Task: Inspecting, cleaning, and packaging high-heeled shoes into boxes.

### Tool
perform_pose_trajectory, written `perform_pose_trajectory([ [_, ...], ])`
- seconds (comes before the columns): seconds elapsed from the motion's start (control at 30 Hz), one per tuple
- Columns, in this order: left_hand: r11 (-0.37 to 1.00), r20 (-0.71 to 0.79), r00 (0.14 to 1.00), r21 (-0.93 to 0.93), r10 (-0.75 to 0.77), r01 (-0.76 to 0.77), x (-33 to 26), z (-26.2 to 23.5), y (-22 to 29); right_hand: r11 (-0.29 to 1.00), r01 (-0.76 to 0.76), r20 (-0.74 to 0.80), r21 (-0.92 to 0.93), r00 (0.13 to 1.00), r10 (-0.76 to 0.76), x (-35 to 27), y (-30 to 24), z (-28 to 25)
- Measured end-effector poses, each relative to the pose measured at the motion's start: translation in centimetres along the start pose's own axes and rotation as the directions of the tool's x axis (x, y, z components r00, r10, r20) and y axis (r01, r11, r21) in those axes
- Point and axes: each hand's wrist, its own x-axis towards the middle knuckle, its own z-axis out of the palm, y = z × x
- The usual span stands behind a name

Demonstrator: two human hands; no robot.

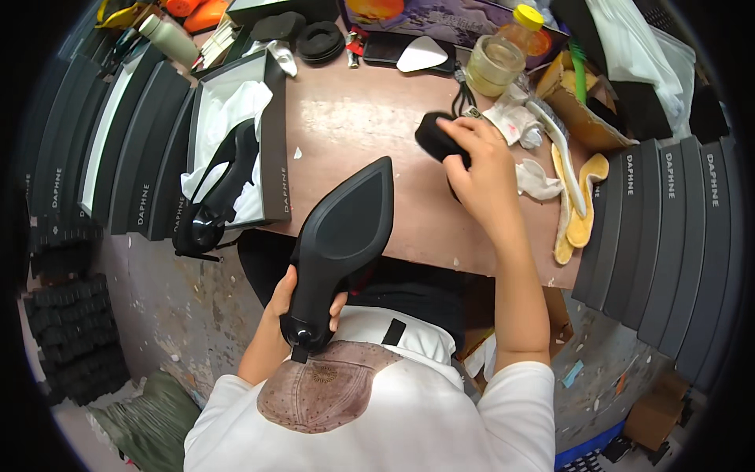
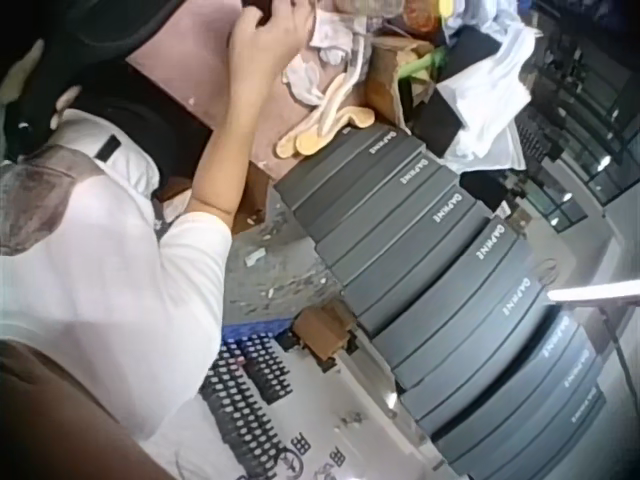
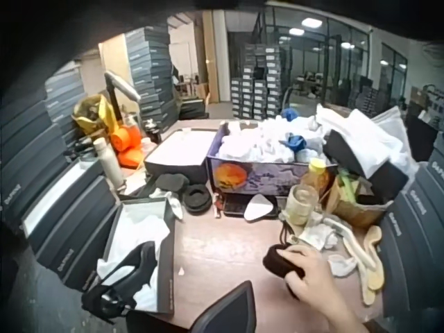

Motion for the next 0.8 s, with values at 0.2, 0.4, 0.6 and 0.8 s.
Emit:
perform_pose_trajectory([
  [0.2, 0.995, 0.034, 0.999, -0.094, 0.024, -0.021, 1.7, -0.5, 1.3, 0.993, 0.104, -0.096, 0.061, 0.991, -0.098, 3.4, -1.8, 1.5],
  [0.4, 0.899, -0.116, 0.981, 0.427, 0.154, -0.091, 2.2, 1.8, 4.5, 0.940, 0.342, -0.172, 0.013, 0.926, -0.335, 11.5, -3.7, 6.8],
  [0.6, 0.765, -0.153, 0.949, 0.633, 0.276, -0.120, 2.8, 3.4, 6.9, 0.938, 0.302, -0.053, -0.171, 0.948, -0.315, 20.7, -5.5, 13.6],
  [0.8, 0.443, -0.333, 0.898, 0.877, 0.287, 0.184, 5.9, 3.5, 7.7, 0.912, 0.260, 0.174, -0.317, 0.961, -0.214, 21.1, -3.3, 14.4],
])
